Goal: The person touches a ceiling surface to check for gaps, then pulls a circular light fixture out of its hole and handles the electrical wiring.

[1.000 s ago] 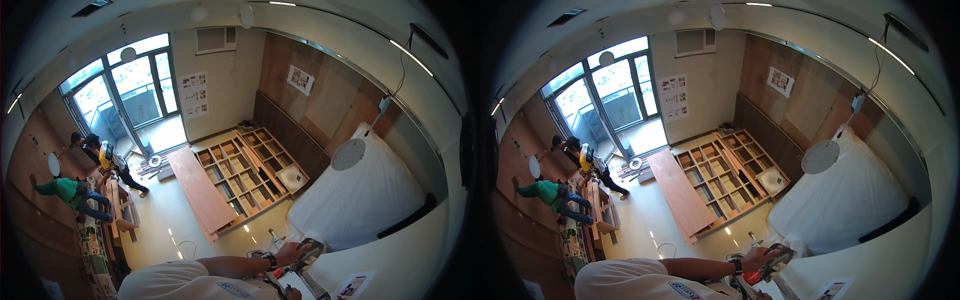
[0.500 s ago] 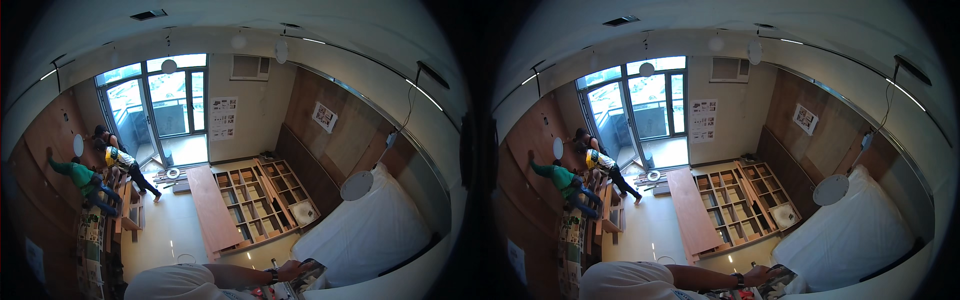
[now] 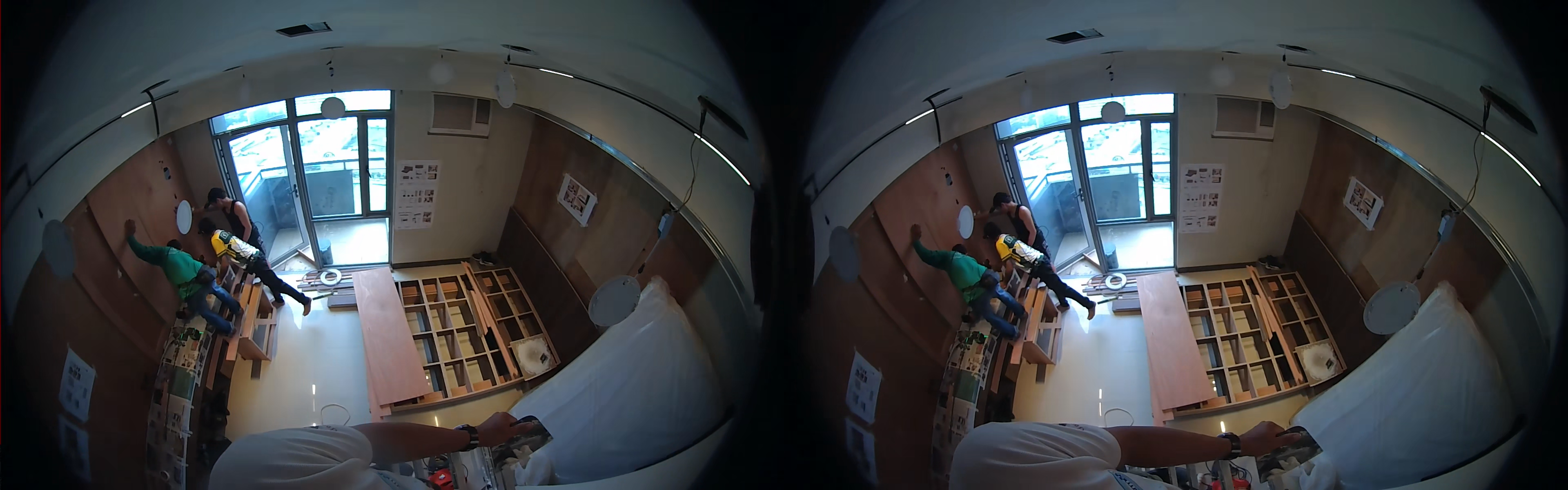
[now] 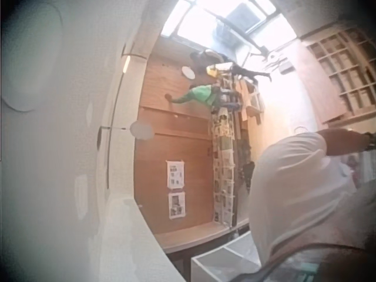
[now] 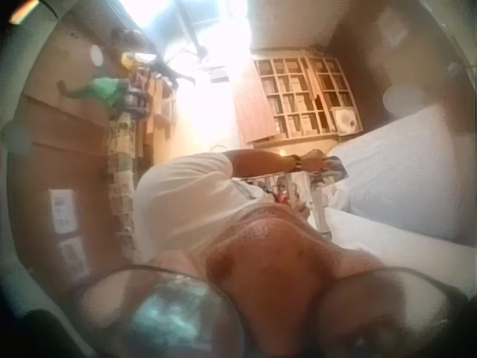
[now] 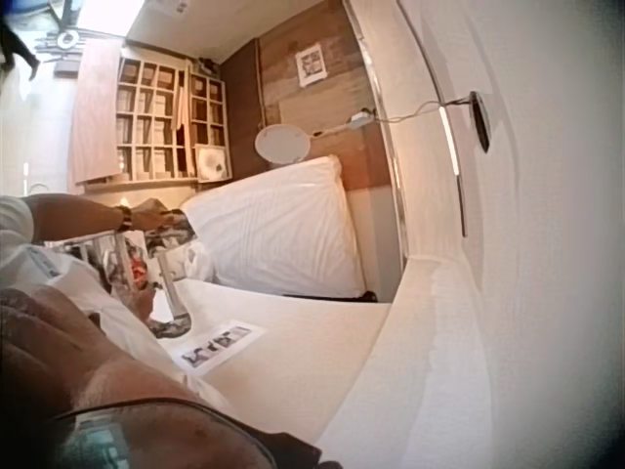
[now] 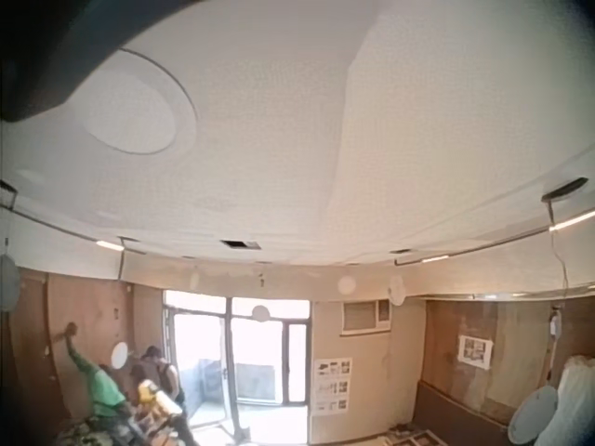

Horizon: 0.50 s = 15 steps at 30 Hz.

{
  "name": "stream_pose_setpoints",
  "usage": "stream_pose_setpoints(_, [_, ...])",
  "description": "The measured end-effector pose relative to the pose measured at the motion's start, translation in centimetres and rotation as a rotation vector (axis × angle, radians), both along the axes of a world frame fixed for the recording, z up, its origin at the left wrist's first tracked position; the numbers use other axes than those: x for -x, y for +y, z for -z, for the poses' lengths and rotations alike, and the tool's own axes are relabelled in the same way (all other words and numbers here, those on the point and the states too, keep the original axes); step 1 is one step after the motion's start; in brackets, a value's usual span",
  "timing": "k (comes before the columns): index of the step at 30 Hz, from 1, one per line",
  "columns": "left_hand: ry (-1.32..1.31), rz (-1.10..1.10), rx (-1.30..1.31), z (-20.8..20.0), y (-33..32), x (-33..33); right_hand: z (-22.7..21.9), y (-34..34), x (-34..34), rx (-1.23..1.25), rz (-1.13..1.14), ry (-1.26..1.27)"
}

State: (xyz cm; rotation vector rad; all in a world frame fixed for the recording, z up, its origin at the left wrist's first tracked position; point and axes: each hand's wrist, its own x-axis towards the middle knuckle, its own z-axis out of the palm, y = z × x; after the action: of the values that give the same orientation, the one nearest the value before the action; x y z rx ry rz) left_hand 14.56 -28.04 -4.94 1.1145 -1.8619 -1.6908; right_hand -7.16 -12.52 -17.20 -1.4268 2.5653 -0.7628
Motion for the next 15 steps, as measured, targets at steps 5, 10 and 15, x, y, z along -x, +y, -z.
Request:
stream_pose_setpoints(5, [0.073, -0.064, 0.053, 2.0, 0.2, 0.6, 0.8, -1.2, -0.2, 0.004, -0.035, 0.006])
stream_pose_setpoints(10, [0.050, -0.014, 0.067, 2.3, 0.3, 0.0, 2.9, -0.8, -2.2, -0.047, -0.072, -0.013])
stream_pose_setpoints(15, [0.007, 0.060, -0.012, 2.4, -0.4, -0.3, 4.5, -0.5, -3.9, -0.088, -0.099, -0.024])
